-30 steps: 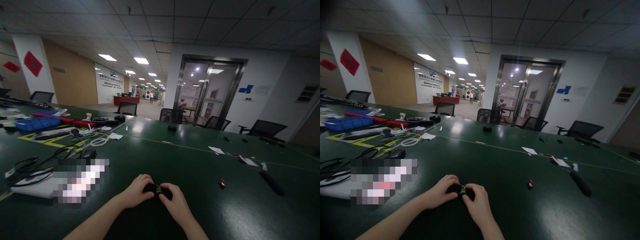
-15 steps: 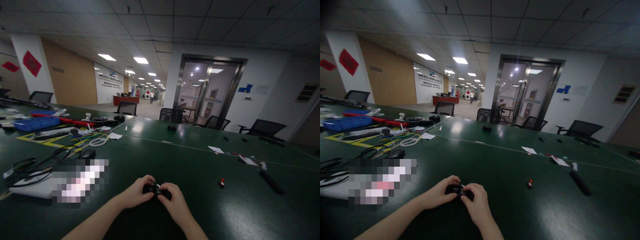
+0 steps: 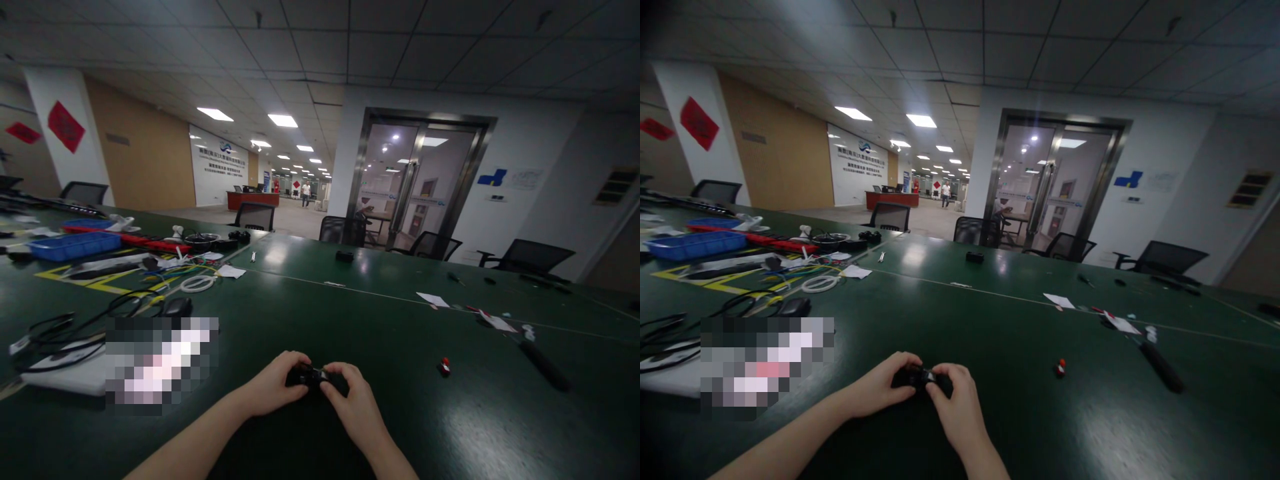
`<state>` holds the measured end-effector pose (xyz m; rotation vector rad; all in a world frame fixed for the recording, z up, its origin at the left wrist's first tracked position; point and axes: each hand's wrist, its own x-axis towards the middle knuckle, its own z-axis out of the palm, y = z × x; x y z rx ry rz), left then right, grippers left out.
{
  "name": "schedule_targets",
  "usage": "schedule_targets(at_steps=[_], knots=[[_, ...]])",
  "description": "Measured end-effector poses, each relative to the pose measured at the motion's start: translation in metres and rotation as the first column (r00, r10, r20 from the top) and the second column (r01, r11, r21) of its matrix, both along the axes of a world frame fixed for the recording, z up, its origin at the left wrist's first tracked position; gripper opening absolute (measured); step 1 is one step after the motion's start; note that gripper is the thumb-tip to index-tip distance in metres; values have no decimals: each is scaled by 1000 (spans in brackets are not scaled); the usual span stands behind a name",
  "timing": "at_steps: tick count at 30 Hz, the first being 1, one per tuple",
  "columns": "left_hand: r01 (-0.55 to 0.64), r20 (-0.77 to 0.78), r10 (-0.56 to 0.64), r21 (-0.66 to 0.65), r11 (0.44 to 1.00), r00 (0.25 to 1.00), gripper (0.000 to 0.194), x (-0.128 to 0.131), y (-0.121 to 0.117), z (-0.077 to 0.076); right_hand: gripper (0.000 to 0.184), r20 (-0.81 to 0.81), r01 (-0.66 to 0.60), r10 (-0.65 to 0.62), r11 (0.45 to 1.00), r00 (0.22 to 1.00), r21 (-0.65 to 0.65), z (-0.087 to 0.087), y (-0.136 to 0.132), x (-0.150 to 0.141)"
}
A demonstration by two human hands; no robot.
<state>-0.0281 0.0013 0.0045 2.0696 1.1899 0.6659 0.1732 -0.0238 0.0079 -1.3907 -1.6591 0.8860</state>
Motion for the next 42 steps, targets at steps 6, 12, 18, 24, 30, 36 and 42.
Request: schedule_targets(at_steps=[6, 12, 18, 24, 30, 36, 42], knots=[[22, -113, -11, 101, 995, 994, 33, -2, 1, 4, 23, -11, 51, -50, 997, 999, 61, 4, 0, 3], [28, -151, -12, 103, 994, 988, 33, -2, 1, 7, 27, -55, 114, -107, 984, 993, 136, 3, 7, 13], [50, -159, -34, 98, 994, 987, 32, -3, 2, 10, 35, -160, 181, -159, 974, 974, 135, 5, 8, 22], [58, -181, -40, 91, 994, 983, 33, -4, 3, 13, 39, -217, 242, -208, 959, 954, 145, 4, 12, 24], [63, -179, -53, 53, 997, 982, 36, -5, 3, 16, 38, -238, 275, -232, 947, 943, 168, -3, 17, 28], [59, -186, -50, 44, 997, 981, 32, 0, 3, 24, 40, -295, 295, -249, 948, 923, 123, -4, 20, 28], [47, -203, -43, 14, 999, 978, 34, 2, 9, 27, 41, -379, 329, -278, 941, 882, 75, 2, 19, 28]])
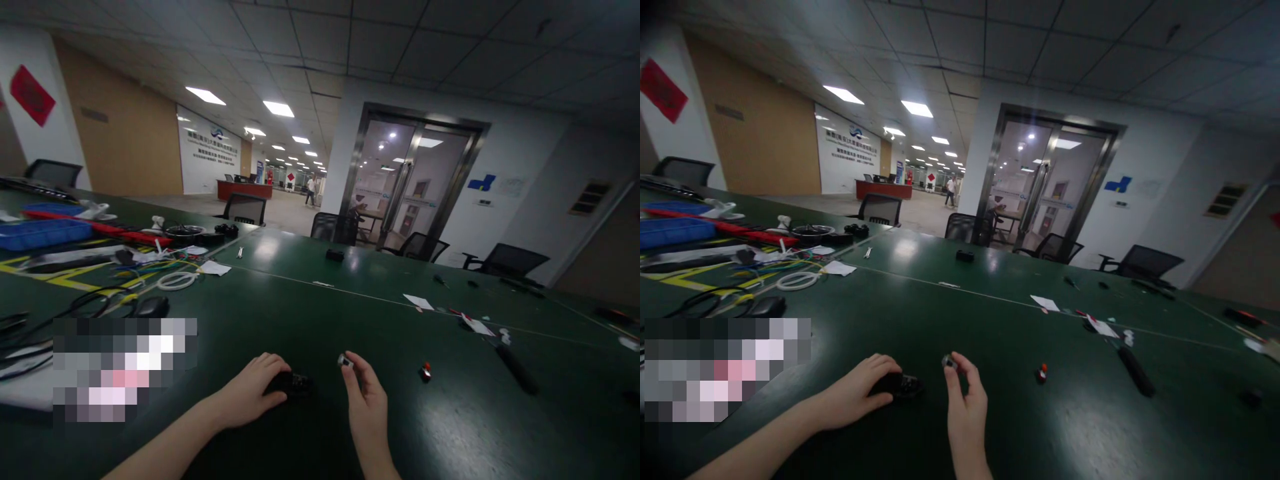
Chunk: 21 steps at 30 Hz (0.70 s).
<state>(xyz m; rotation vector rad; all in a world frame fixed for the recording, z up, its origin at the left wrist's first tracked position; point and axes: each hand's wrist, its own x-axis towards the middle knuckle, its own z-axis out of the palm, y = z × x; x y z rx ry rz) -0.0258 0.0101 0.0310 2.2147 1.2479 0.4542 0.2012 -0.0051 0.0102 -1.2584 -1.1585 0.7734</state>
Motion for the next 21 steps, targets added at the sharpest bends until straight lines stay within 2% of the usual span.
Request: schedule_targets(at_steps=[12, 16, 21], knots=[[-28, 32, 29, -46, 999, 999, 34, 7, 12, 2, 41, 25, -27, 29, 997, 999, -77, 5, 6, 4], [-41, 40, 42, -35, 999, 998, 37, 8, 13, -1, 43, 109, -88, 99, 991, 989, -100, 7, 5, -1], [-26, 63, 28, -38, 999, 998, 37, 9, 13, -7, 33, 240, -136, 160, 984, 957, -112, 10, 0, -4]])
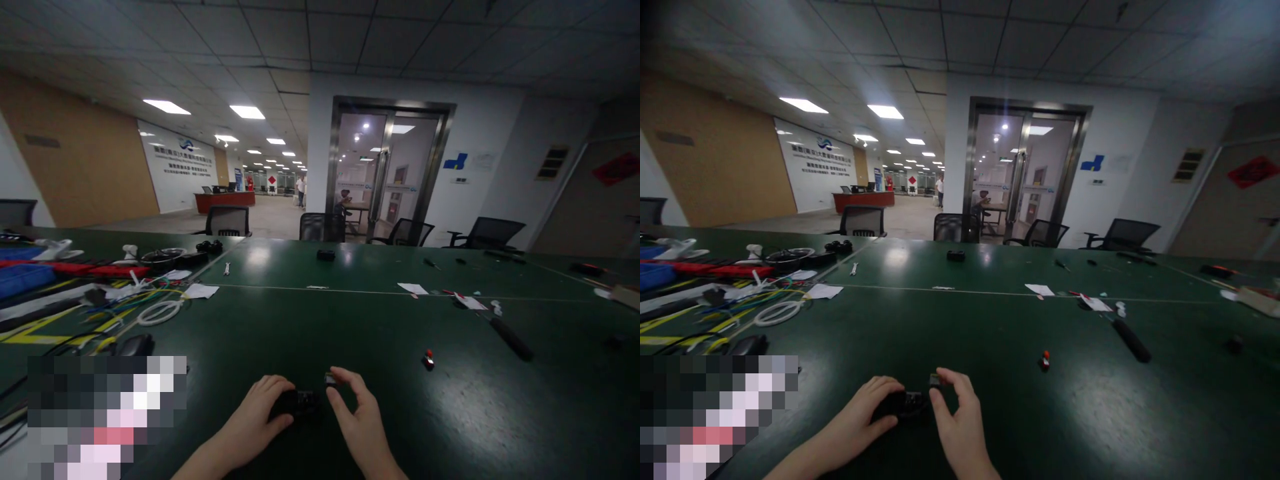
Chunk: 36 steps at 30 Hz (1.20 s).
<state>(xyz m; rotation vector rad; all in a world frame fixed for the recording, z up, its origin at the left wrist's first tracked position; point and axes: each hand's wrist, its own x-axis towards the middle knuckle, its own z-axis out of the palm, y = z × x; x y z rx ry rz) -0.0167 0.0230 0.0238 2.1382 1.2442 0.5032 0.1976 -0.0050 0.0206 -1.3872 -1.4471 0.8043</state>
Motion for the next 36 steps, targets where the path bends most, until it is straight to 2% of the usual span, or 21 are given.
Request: schedule_targets(at_steps=[4, 8, 17, 23, 29, 33, 36], knots=[[-16, 33, 15, 34, 999, 999, 37, -1, 3, -8, 26, 94, -40, 35, 998, 995, 52, 2, -1, -1], [-12, 57, 10, 30, 999, 998, 38, -3, 5, -8, 25, 166, -114, 103, 992, 981, 60, 2, 0, -8], [-15, 29, 14, 24, 1000, 999, 38, -7, 3, -6, 22, 309, -281, 279, 959, 909, -41, 1, 1, -22], [16, -7, -15, 31, 999, 1000, 37, -7, -2, -3, 23, 340, -267, 277, 961, 899, -77, 8, -4, -24], [27, 6, -27, 53, 998, 1000, 34, -2, -8, -3, 22, 330, -263, 266, 963, 906, -56, 16, -15, -21], [28, 9, -29, 77, 997, 1000, 34, -1, -11, -7, 25, 339, -250, 253, 967, 906, -52, 13, -19, -21], [29, 24, -31, 95, 995, 999, 33, -3, -12, -9, 36, 352, -240, 244, 969, 904, -55, 9, -20, -21]])
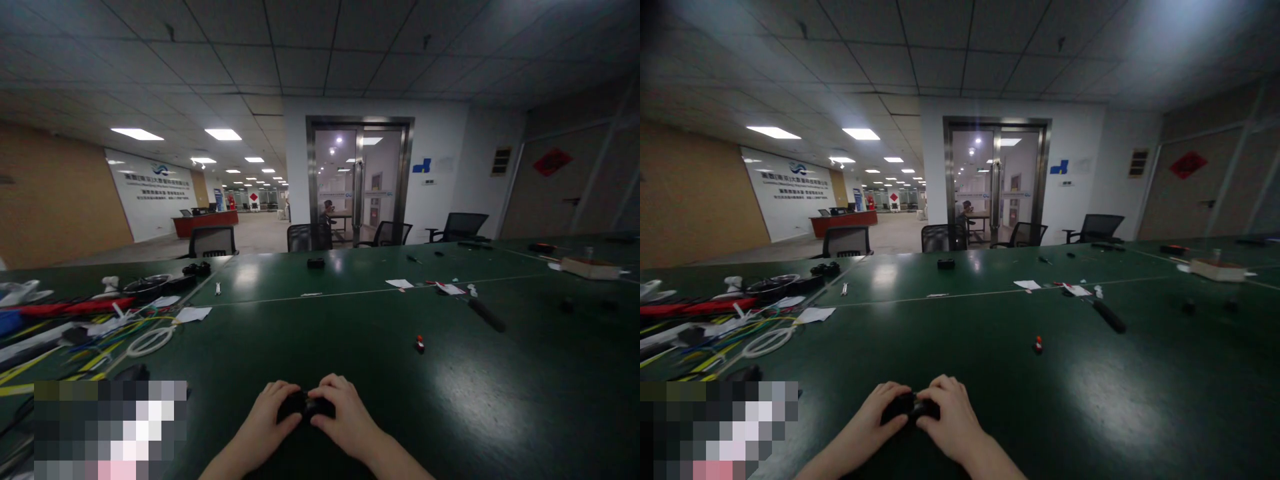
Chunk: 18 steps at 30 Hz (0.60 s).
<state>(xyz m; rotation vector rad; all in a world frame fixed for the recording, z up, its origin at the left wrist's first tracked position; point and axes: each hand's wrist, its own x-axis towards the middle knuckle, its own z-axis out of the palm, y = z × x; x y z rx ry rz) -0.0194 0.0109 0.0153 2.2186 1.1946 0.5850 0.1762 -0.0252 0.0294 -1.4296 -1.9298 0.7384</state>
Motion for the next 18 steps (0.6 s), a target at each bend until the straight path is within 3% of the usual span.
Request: schedule_targets(at_steps=[3, 10, 18], knots=[[-1, 8, 0, 12, 1000, 1000, 33, -2, 0, -2, 48, -18, 5, -5, 1000, 1000, 12, -4, 0, 0], [-1, -11, 1, 1, 1000, 1000, 35, -3, -1, 1, 31, -25, -27, 27, 1000, 999, 13, -7, 0, 1], [-14, -21, 14, 0, 1000, 1000, 46, -7, 0, -5, 46, -80, -5, 6, 1000, 997, 7, -13, 4, -1]])
